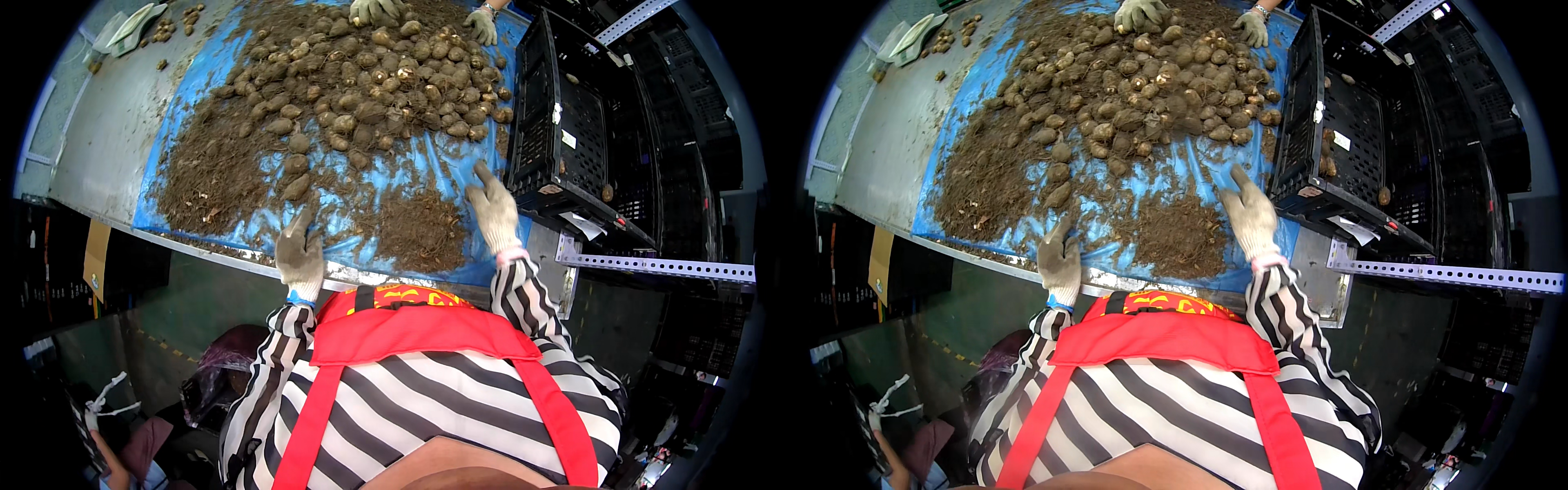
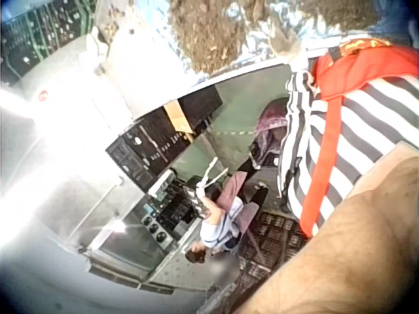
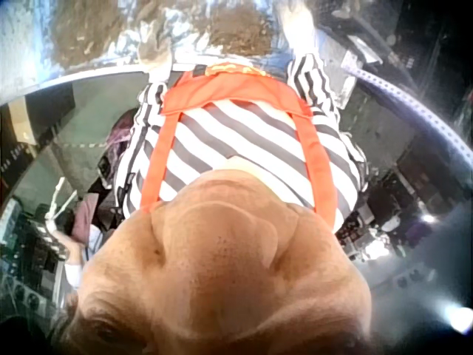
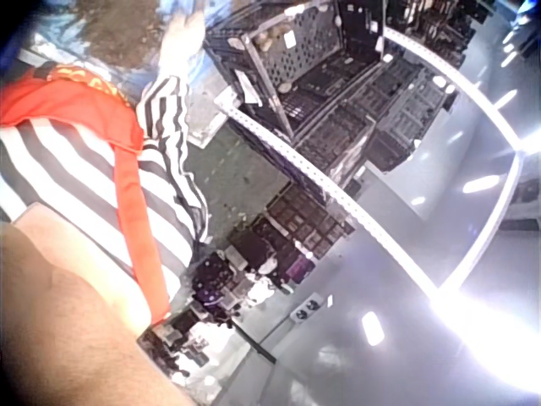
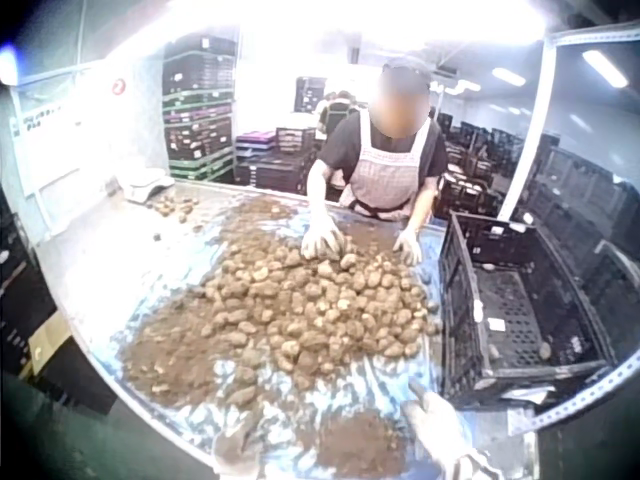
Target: The person is sorting and cleaning small potatoes by hand from a pile on a table, removing dirt and moving them into a plastic crate.
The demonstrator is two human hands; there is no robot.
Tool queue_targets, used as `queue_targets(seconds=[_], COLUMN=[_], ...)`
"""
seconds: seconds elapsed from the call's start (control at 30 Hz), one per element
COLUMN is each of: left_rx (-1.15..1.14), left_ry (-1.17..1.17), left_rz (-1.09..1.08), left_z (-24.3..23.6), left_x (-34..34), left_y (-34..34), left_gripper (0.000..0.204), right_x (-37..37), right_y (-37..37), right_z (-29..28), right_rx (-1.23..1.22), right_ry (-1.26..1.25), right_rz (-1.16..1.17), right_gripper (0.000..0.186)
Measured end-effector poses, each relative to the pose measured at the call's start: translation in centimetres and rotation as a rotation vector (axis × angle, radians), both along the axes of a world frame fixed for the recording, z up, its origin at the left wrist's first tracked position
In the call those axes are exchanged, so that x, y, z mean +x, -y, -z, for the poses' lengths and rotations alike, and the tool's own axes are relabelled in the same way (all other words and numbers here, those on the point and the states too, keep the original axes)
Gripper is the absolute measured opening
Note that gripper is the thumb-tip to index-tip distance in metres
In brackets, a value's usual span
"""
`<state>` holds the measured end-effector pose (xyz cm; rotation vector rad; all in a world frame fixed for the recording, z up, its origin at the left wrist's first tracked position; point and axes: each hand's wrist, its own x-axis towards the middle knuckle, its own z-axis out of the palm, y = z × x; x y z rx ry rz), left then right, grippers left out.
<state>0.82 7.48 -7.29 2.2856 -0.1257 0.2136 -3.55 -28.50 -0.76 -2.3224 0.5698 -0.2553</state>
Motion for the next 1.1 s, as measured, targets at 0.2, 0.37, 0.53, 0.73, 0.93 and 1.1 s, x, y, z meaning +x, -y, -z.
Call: queue_targets(seconds=[0.2, 0.37, 0.53, 0.73, 0.93, 1.1], left_rx=[0.005, -0.031, -0.21, -0.159, -0.332, -0.525], left_ry=[0.185, 0.206, 0.066, -0.006, -0.199, -0.289], left_rz=[-0.075, 0.022, 0.119, 0.247, 0.181, 0.265], left_z=[0.3, -1.7, -1.1, -1.8, -2.3, -4.0], left_x=[-0.3, 0.6, 2.7, 2.4, 3.0, 4.1], left_y=[-0.2, 0.9, 2.6, 4.4, 4.1, 6.4], left_gripper=[0.042, 0.048, 0.043, 0.044, 0.045, 0.049], right_x=[9.3, 16.4, 23.9, 26.3, 21.4, 16.0], right_y=[0.9, 1.2, -0.3, 0.2, 1.8, 1.6], right_z=[-1.0, -2.5, -1.0, 0.6, 2.6, 3.8], right_rx=[0.086, -0.283, -0.484, -0.52, 0.273, 0.526], right_ry=[0.065, 0.086, 0.165, 0.108, 0.429, 0.382], right_rz=[-0.028, -0.104, -0.2, -0.081, -0.009, -0.057], right_gripper=[0.057, 0.052, 0.052, 0.024, 0.035, 0.027])
